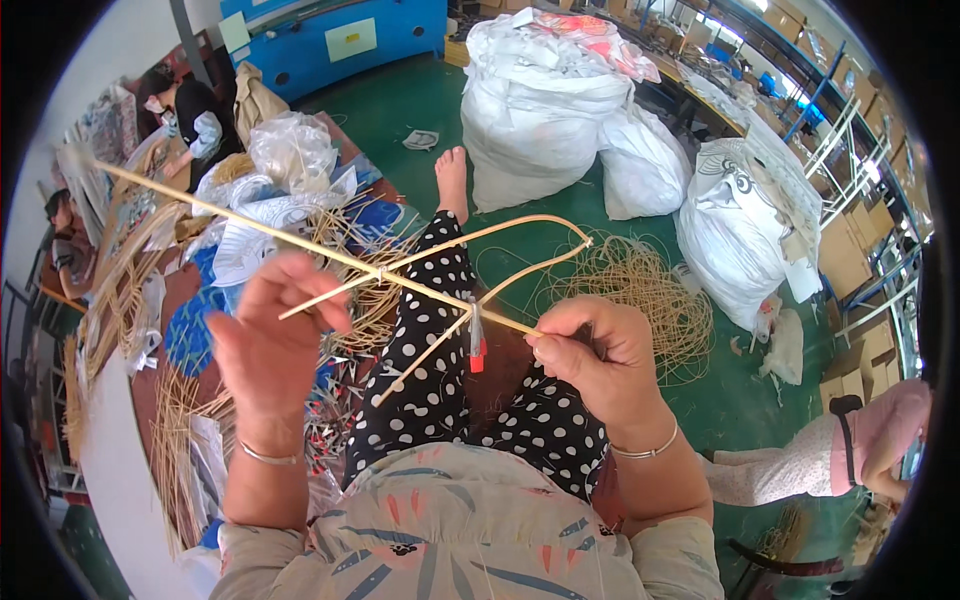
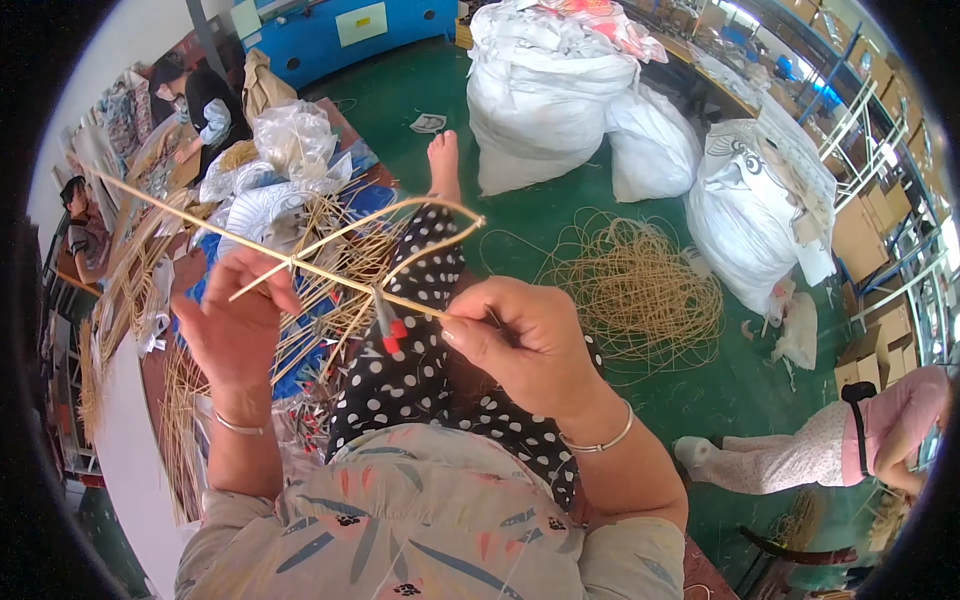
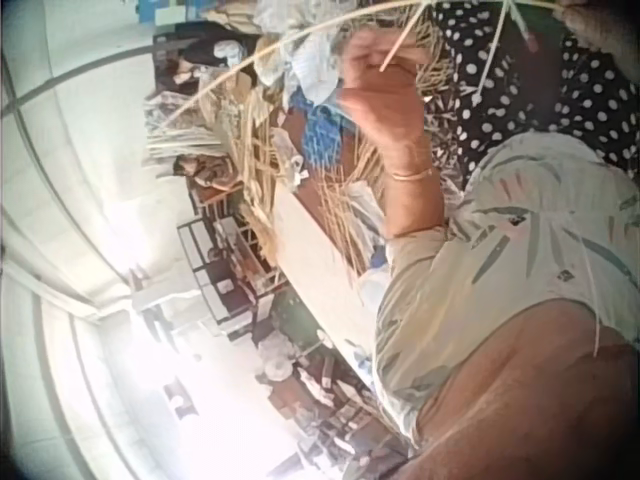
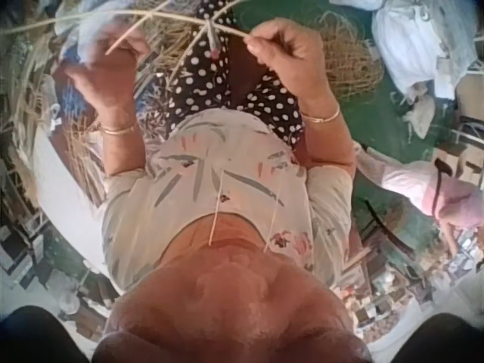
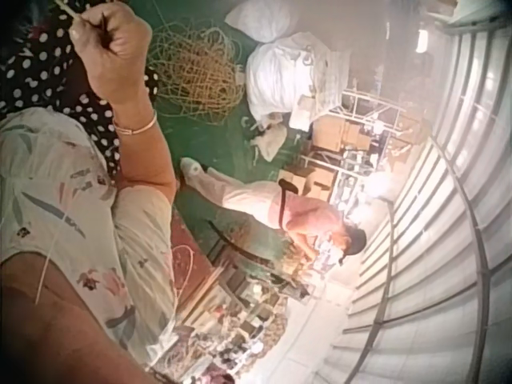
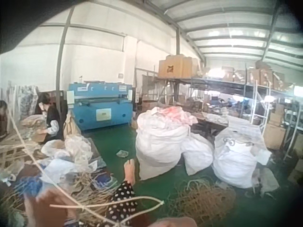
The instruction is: The person sits on the floor in a workshop and assembles a bamboo frame by hand. They use a thin string to tie bamboo sticks together at intersections, securing the joints with knots. The person uses pliers to cut the string after each tie and occasionally adjusts the sticks to ensure alignment.
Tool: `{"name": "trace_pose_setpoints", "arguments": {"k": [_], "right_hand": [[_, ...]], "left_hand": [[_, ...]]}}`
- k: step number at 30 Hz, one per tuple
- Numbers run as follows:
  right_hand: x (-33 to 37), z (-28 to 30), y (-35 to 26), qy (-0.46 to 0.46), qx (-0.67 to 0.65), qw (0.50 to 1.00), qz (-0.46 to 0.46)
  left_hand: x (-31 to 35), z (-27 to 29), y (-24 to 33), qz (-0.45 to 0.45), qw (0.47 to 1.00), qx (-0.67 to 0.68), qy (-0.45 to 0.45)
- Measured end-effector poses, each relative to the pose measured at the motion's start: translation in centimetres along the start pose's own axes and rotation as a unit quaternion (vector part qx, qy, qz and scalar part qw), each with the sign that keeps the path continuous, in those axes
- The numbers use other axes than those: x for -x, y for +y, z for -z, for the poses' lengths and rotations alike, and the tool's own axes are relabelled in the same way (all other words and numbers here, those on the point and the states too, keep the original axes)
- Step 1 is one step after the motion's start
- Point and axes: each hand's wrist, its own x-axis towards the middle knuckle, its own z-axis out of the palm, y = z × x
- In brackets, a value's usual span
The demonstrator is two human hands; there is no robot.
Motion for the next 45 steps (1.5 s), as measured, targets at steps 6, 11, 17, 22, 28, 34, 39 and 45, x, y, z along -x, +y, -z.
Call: {"name": "trace_pose_setpoints", "arguments": {"k": [6,11,17,22,28,34,39,45], "right_hand": [[0.5,0.2,-0.1,-0.022,0.044,0.998,0.027],[0.7,0.7,-0.4,-0.04,0.107,0.991,0.072],[0.0,0.7,-0.5,0.008,0.207,0.965,0.159],[1.3,-0.4,-1.8,0.094,0.273,0.92,0.265],[-0.2,-4.7,0.4,-0.03,0.064,0.996,0.056],[-2.0,-6.6,4.0,-0.027,0.119,0.961,0.249],[-2.5,-7.7,4.5,-0.13,0.159,0.968,0.146],[-4.0,-9.5,6.1,-0.19,0.101,0.977,0.005]], "left_hand": [[1.0,-5.8,-0.9,0.126,0.988,-0.075,-0.043],[0.1,-7.7,-0.2,0.127,0.984,-0.106,-0.064],[0.6,-8.5,-0.5,0.105,0.982,-0.158,-0.003],[0.9,-7.3,-0.6,0.014,0.975,-0.221,0.006],[1.1,-6.8,-1.1,-0.037,0.967,-0.251,-0.015],[1.7,-5.3,-0.7,-0.039,0.972,-0.233,0.017],[1.8,-3.0,0.7,-0.04,0.969,-0.208,0.129],[1.5,-2.5,3.0,-0.073,0.961,-0.266,0.012]]}}
